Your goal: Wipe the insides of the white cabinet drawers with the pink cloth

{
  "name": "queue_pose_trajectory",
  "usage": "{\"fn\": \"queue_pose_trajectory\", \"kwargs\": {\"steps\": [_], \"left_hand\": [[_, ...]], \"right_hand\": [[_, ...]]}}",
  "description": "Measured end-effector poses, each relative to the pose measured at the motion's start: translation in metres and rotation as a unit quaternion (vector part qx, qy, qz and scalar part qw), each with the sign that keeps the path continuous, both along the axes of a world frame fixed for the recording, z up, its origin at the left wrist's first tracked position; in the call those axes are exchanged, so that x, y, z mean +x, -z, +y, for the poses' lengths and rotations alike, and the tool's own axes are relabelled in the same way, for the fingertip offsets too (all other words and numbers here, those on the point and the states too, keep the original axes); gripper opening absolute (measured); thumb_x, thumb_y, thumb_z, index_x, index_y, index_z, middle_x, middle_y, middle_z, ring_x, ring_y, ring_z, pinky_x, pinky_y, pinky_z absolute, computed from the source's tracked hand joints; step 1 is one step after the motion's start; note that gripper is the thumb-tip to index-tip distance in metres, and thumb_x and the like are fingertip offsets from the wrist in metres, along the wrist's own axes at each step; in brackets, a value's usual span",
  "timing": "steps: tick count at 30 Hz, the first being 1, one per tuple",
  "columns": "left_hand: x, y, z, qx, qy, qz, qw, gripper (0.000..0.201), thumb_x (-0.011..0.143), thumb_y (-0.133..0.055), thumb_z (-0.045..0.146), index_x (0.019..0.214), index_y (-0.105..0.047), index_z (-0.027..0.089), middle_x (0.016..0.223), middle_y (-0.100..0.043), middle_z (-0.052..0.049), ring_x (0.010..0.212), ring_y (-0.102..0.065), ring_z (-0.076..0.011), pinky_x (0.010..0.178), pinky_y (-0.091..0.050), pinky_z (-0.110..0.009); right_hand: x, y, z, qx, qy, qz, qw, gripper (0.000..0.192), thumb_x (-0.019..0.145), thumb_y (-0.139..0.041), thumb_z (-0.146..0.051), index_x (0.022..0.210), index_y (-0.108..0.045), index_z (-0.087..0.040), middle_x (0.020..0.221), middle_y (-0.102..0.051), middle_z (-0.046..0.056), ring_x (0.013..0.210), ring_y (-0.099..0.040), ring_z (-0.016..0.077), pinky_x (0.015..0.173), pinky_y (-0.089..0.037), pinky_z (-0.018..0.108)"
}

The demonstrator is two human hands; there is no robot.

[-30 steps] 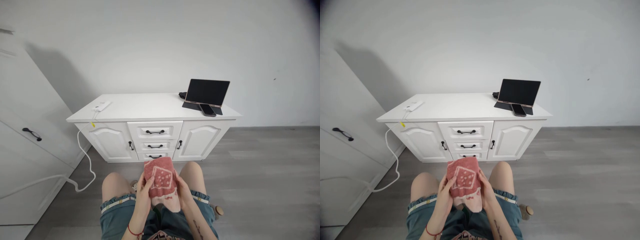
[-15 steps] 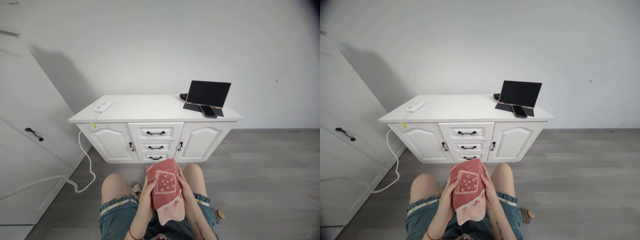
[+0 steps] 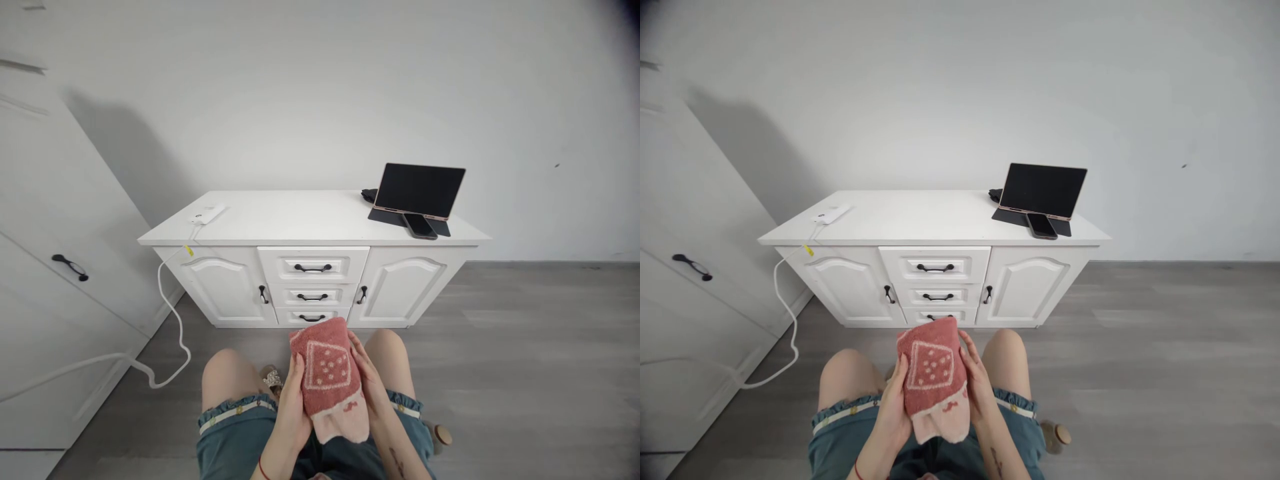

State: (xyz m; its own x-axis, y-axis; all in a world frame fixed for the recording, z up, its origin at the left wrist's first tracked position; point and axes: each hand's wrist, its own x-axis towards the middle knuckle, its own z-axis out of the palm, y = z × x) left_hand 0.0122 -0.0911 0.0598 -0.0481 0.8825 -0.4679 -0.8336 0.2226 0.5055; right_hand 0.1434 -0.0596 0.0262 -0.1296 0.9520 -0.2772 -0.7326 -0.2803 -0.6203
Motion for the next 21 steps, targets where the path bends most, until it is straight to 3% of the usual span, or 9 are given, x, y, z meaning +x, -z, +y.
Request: {"fn": "queue_pose_trajectory", "kwargs": {"steps": [4, 7, 13, 18, 21], "left_hand": [[-0.002, 0.0, -0.003, 0.025, 0.033, 0.031, 0.999, 0.056, 0.076, -0.069, 0.04, 0.125, -0.051, 0.021, 0.106, -0.069, -0.01, 0.1, -0.065, -0.0261, 0.089, -0.051, -0.039], [-0.003, 0.003, -0.007, 0.057, 0.069, 0.059, 0.994, 0.071, 0.065, -0.079, 0.025, 0.129, -0.047, 0.022, 0.103, -0.07, -0.009, 0.095, -0.066, -0.0258, 0.087, -0.052, -0.037], [-0.003, 0.005, -0.008, 0.062, 0.072, 0.102, 0.99, 0.082, 0.063, -0.079, 0.019, 0.134, -0.038, 0.023, 0.101, -0.069, -0.009, 0.085, -0.068, -0.0237, 0.081, -0.054, -0.037], [-0.007, 0.013, -0.003, 0.083, 0.039, 0.165, 0.982, 0.086, 0.069, -0.075, 0.024, 0.14, -0.027, 0.026, 0.121, -0.062, -0.013, 0.102, -0.063, -0.0254, 0.086, -0.052, -0.037], [-0.009, 0.021, -0.002, 0.106, 0.046, 0.215, 0.97, 0.085, 0.072, -0.072, 0.028, 0.142, -0.022, 0.028, 0.129, -0.056, -0.012, 0.112, -0.058, -0.025, 0.093, -0.047, -0.037]], "right_hand": [[-0.004, 0.003, -0.004, -0.021, -0.011, 0.013, 1.0, 0.065, 0.066, -0.077, -0.026, 0.124, -0.049, -0.032, 0.099, -0.071, 0.0, 0.089, -0.067, 0.0209, 0.081, -0.051, 0.035], [-0.01, 0.005, -0.007, -0.022, -0.007, 0.018, 1.0, 0.064, 0.062, -0.078, -0.024, 0.121, -0.052, -0.031, 0.098, -0.071, 0.0, 0.084, -0.067, 0.0202, 0.077, -0.052, 0.034], [-0.012, 0.002, -0.006, -0.025, -0.021, -0.026, 0.999, 0.046, 0.06, -0.08, -0.029, 0.103, -0.063, -0.027, 0.1, -0.07, 0.002, 0.09, -0.066, 0.0219, 0.081, -0.051, 0.034], [-0.005, 0.007, 0.004, -0.046, 0.053, -0.133, 0.989, 0.038, 0.065, -0.074, -0.047, 0.092, -0.069, -0.022, 0.103, -0.07, 0.006, 0.1, -0.062, 0.0246, 0.089, -0.047, 0.036], [-0.003, 0.005, 0.003, -0.018, 0.019, -0.164, 0.986, 0.043, 0.071, -0.066, -0.056, 0.092, -0.072, -0.019, 0.103, -0.07, 0.008, 0.104, -0.06, 0.0254, 0.095, -0.043, 0.037]]}}
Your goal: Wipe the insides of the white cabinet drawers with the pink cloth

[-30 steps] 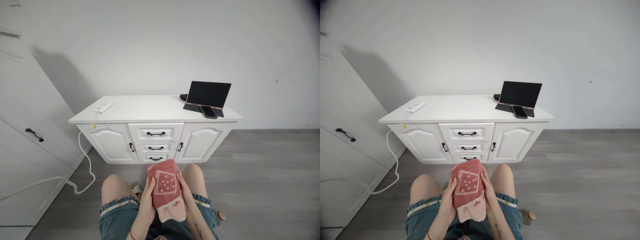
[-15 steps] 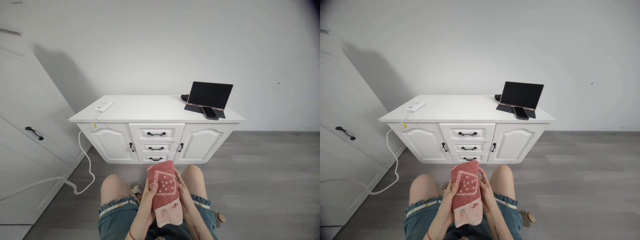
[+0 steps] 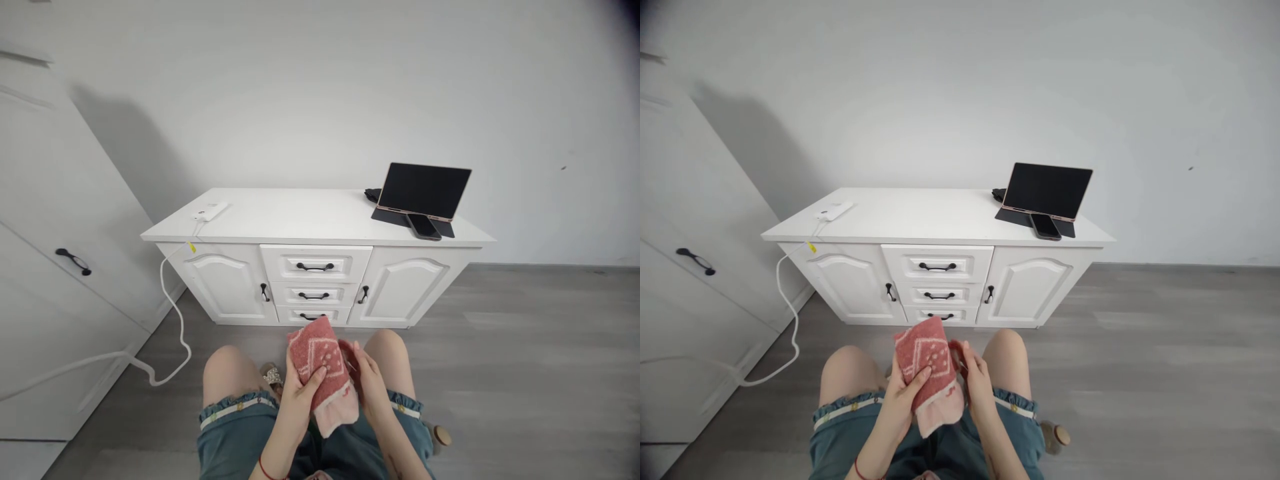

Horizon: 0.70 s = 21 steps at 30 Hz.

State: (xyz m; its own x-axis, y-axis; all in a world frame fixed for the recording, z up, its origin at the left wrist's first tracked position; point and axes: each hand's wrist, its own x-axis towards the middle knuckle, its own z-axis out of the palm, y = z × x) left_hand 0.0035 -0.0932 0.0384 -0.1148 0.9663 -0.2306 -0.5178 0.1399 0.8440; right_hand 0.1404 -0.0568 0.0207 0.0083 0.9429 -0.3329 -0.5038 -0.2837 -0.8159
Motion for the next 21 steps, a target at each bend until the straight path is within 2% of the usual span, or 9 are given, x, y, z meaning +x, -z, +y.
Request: {"fn": "queue_pose_trajectory", "kwargs": {"steps": [4, 9, 13, 18, 21], "left_hand": [[0.001, 0.006, -0.002, 0.021, 0.024, 0.079, 0.996, 0.082, 0.075, -0.069, 0.032, 0.142, -0.022, 0.027, 0.132, -0.053, -0.011, 0.117, -0.054, -0.0235, 0.1, -0.042, -0.036], [0.001, 0.003, -0.002, 0.045, 0.041, 0.157, 0.986, 0.072, 0.075, -0.067, 0.037, 0.136, -0.033, 0.024, 0.128, -0.056, -0.01, 0.116, -0.054, -0.0236, 0.101, -0.039, -0.036], [-0.001, -0.003, 0.0, 0.038, 0.005, 0.175, 0.984, 0.063, 0.074, -0.068, 0.038, 0.129, -0.044, 0.023, 0.123, -0.06, -0.01, 0.115, -0.054, -0.0245, 0.101, -0.038, -0.035], [-0.007, -0.008, 0.006, 0.003, -0.077, 0.134, 0.988, 0.058, 0.072, -0.07, 0.035, 0.126, -0.051, 0.023, 0.135, -0.051, -0.009, 0.133, -0.036, -0.0233, 0.11, -0.024, -0.03], [-0.01, -0.007, 0.011, -0.024, -0.092, 0.107, 0.99, 0.059, 0.069, -0.073, 0.034, 0.123, -0.054, 0.02, 0.135, -0.051, -0.01, 0.135, -0.032, -0.0242, 0.111, -0.022, -0.032]], "right_hand": [[-0.006, -0.007, -0.01, -0.028, -0.075, -0.029, 0.996, 0.051, 0.072, -0.061, -0.062, 0.088, -0.072, -0.015, 0.095, -0.072, 0.01, 0.1, -0.062, 0.0268, 0.095, -0.042, 0.038], [-0.018, -0.013, -0.02, -0.022, -0.098, 0.045, 0.994, 0.045, 0.064, -0.077, -0.044, 0.1, -0.068, -0.019, 0.102, -0.07, 0.007, 0.098, -0.063, 0.0231, 0.093, -0.044, 0.036], [-0.026, -0.019, -0.022, -0.018, -0.089, 0.067, 0.994, 0.043, 0.06, -0.08, -0.042, 0.095, -0.068, -0.02, 0.094, -0.071, 0.006, 0.09, -0.065, 0.0219, 0.09, -0.046, 0.036], [-0.033, -0.023, -0.026, 0.029, -0.128, 0.06, 0.99, 0.045, 0.059, -0.082, -0.037, 0.097, -0.068, -0.018, 0.095, -0.071, 0.008, 0.095, -0.064, 0.0243, 0.093, -0.044, 0.039], [-0.036, -0.021, -0.027, 0.04, -0.135, 0.051, 0.989, 0.047, 0.059, -0.082, -0.033, 0.101, -0.068, -0.017, 0.097, -0.071, 0.008, 0.095, -0.064, 0.0242, 0.093, -0.044, 0.039]]}}
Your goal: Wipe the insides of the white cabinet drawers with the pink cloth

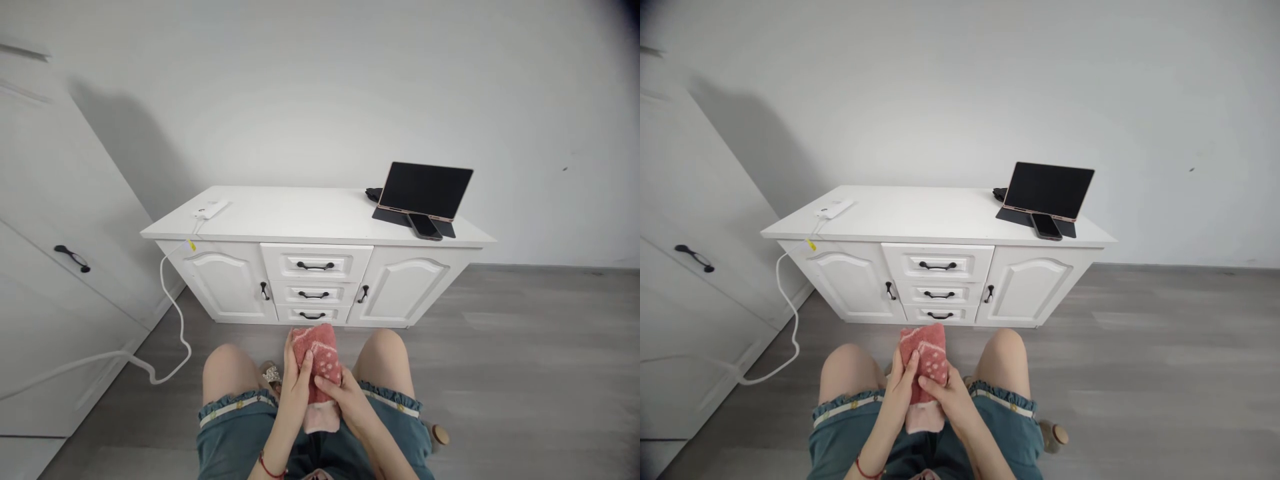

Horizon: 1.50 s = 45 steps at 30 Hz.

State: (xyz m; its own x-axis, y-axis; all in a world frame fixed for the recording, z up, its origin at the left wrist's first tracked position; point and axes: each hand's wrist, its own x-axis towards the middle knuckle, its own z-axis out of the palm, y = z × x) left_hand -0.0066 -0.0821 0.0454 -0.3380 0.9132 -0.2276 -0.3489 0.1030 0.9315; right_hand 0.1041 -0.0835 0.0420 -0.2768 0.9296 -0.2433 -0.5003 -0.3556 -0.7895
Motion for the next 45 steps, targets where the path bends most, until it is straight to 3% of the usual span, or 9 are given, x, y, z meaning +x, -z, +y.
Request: {"fn": "queue_pose_trajectory", "kwargs": {"steps": [6, 12, 17, 22, 27, 32, 39, 42, 45], "left_hand": [[-0.007, 0.004, 0.011, -0.023, 0.093, -0.075, 0.993, 0.056, 0.072, -0.071, 0.038, 0.125, -0.055, 0.027, 0.133, -0.054, -0.007, 0.125, -0.046, -0.0241, 0.101, -0.037, -0.032], [-0.016, -0.002, 0.036, -0.065, 0.162, -0.155, 0.972, 0.04, 0.069, -0.073, 0.041, 0.101, -0.069, 0.016, 0.106, -0.069, -0.011, 0.103, -0.061, -0.0253, 0.09, -0.045, -0.033], [-0.008, -0.014, 0.056, -0.032, 0.109, -0.22, 0.969, 0.027, 0.062, -0.079, 0.027, 0.086, -0.068, 0.016, 0.082, -0.071, -0.004, 0.073, -0.065, -0.017, 0.075, -0.049, -0.029], [0.002, -0.02, 0.078, 0.006, 0.014, -0.16, 0.987, 0.029, 0.056, -0.081, 0.024, 0.075, -0.061, 0.017, 0.071, -0.065, 0.002, 0.066, -0.062, -0.0131, 0.067, -0.047, -0.023], [0.009, -0.018, 0.102, 0.001, 0.06, -0.093, 0.994, 0.03, 0.056, -0.081, 0.027, 0.068, -0.055, 0.017, 0.064, -0.059, 0.005, 0.062, -0.057, -0.0104, 0.063, -0.043, -0.021], [0.007, -0.02, 0.12, -0.021, 0.189, -0.042, 0.981, 0.039, 0.06, -0.079, 0.032, 0.089, -0.057, 0.019, 0.073, -0.066, 0.0, 0.068, -0.061, -0.014, 0.063, -0.044, -0.023], [0.006, -0.024, 0.103, -0.071, 0.24, -0.216, 0.944, 0.036, 0.064, -0.078, 0.027, 0.096, -0.066, 0.015, 0.094, -0.07, -0.009, 0.084, -0.066, -0.0194, 0.077, -0.049, -0.028], [0.002, -0.019, 0.084, -0.126, 0.258, -0.295, 0.911, 0.028, 0.068, -0.075, 0.027, 0.089, -0.069, 0.011, 0.096, -0.071, -0.013, 0.091, -0.066, -0.0254, 0.088, -0.048, -0.035], [-0.017, -0.014, 0.07, -0.14, 0.178, -0.328, 0.917, 0.031, 0.069, -0.073, 0.024, 0.097, -0.068, 0.013, 0.098, -0.071, -0.012, 0.102, -0.064, -0.028, 0.096, -0.045, -0.039]], "right_hand": [[0.006, 0.005, 0.01, -0.01, 0.022, -0.001, 1.0, 0.038, 0.066, -0.078, -0.031, 0.1, -0.067, -0.019, 0.096, -0.071, 0.006, 0.088, -0.065, 0.02, 0.09, -0.045, 0.034], [0.02, 0.001, 0.022, -0.022, -0.039, -0.017, 0.999, 0.035, 0.064, -0.08, -0.029, 0.094, -0.069, -0.016, 0.092, -0.072, 0.007, 0.087, -0.065, 0.0205, 0.089, -0.045, 0.034], [0.021, -0.01, 0.031, -0.076, -0.048, 0.032, 0.995, 0.037, 0.065, -0.079, -0.029, 0.098, -0.067, -0.017, 0.09, -0.072, 0.006, 0.084, -0.067, 0.0213, 0.085, -0.047, 0.035], [0.022, -0.016, 0.043, -0.049, -0.036, 0.057, 0.997, 0.046, 0.064, -0.079, -0.026, 0.107, -0.064, -0.019, 0.099, -0.07, 0.006, 0.091, -0.066, 0.0213, 0.086, -0.047, 0.034], [0.033, -0.013, 0.058, -0.05, 0.014, 0.014, 0.999, 0.042, 0.064, -0.079, -0.032, 0.101, -0.067, -0.018, 0.096, -0.071, 0.007, 0.094, -0.065, 0.0226, 0.088, -0.047, 0.034], [0.046, -0.013, 0.062, -0.075, 0.041, 0.007, 0.996, 0.042, 0.062, -0.08, -0.035, 0.098, -0.067, -0.017, 0.096, -0.071, 0.008, 0.088, -0.066, 0.0218, 0.085, -0.048, 0.034], [0.035, -0.01, 0.055, -0.079, 0.096, 0.055, 0.991, 0.05, 0.059, -0.081, -0.035, 0.104, -0.063, -0.022, 0.097, -0.07, 0.005, 0.087, -0.066, 0.0209, 0.085, -0.047, 0.034], [0.028, -0.006, 0.058, -0.039, 0.038, 0.039, 0.998, 0.045, 0.063, -0.079, -0.036, 0.103, -0.063, -0.024, 0.099, -0.069, 0.003, 0.089, -0.064, 0.0195, 0.086, -0.046, 0.034], [0.026, 0.0, 0.083, 0.055, -0.076, -0.068, 0.993, 0.032, 0.072, -0.071, -0.041, 0.095, -0.066, -0.02, 0.09, -0.069, 0.003, 0.088, -0.063, 0.0195, 0.083, -0.047, 0.032]]}}
